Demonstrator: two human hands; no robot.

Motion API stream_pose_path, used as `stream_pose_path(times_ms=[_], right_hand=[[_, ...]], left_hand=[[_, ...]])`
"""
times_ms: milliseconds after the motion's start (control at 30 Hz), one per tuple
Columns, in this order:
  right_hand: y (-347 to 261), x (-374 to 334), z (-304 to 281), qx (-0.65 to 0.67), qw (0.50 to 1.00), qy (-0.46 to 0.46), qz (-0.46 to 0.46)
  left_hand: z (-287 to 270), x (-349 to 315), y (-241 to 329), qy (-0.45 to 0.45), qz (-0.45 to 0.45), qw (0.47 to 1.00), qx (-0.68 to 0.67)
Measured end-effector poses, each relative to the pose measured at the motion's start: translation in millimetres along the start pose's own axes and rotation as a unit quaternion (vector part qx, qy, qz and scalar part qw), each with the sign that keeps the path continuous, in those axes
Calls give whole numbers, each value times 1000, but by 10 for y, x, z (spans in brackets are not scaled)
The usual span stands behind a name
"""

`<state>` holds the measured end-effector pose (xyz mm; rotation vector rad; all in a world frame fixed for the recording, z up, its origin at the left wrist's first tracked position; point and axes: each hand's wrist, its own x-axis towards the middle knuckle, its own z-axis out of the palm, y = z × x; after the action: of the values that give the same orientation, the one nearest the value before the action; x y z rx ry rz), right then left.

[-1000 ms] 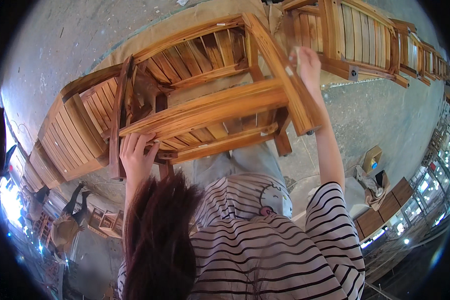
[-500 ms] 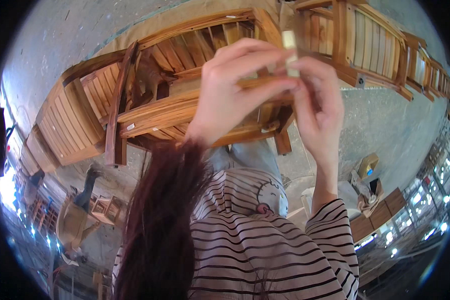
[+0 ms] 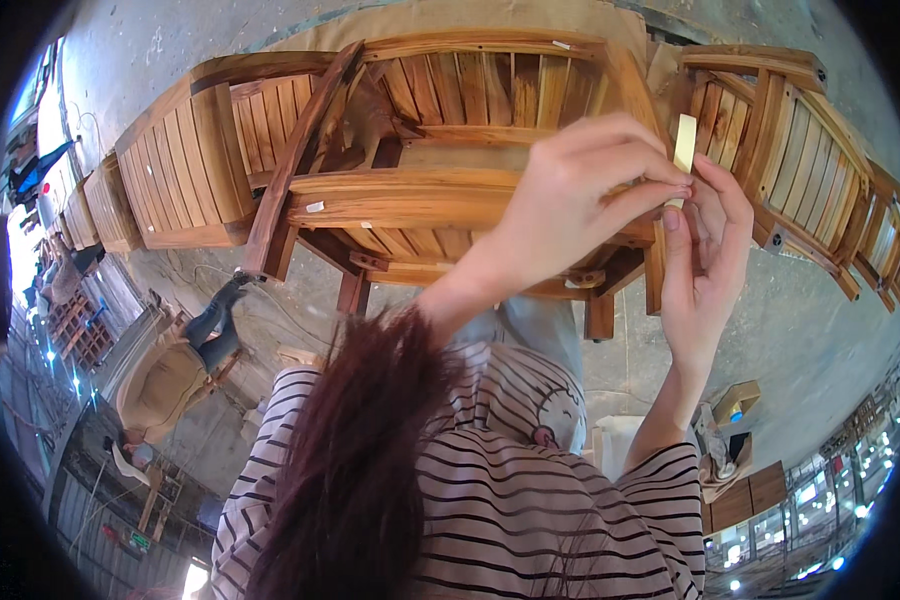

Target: Applying small pieces of masking tape to the joints and surfaces of wooden chairs.

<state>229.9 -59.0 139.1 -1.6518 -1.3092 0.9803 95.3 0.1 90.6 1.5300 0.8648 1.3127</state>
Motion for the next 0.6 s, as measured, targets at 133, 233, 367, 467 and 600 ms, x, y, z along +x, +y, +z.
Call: stream_pose_path(times_ms=[133, 233, 367, 467, 600], right_hand=[[14, 35, 18, 12, 999, 0, 30], [14, 72, 49, -78, 996, 37, 20], [-33, 55, 121, -46, 997, 42, 34], [-52, 23, 154, -61, 996, 59, 8], [6, -81, 57, -46, 992, 119, -25]], left_hand=[[9, -8, 70, 1, 19, 998, 63], [-27, -23, 84, 18, 39, 994, 97], [-35, -48, 40, 49, 5, 997, 66], [26, 7, 105, 80, -65, 994, -26], [-59, 272, 149, 222, -190, 951, -101]])
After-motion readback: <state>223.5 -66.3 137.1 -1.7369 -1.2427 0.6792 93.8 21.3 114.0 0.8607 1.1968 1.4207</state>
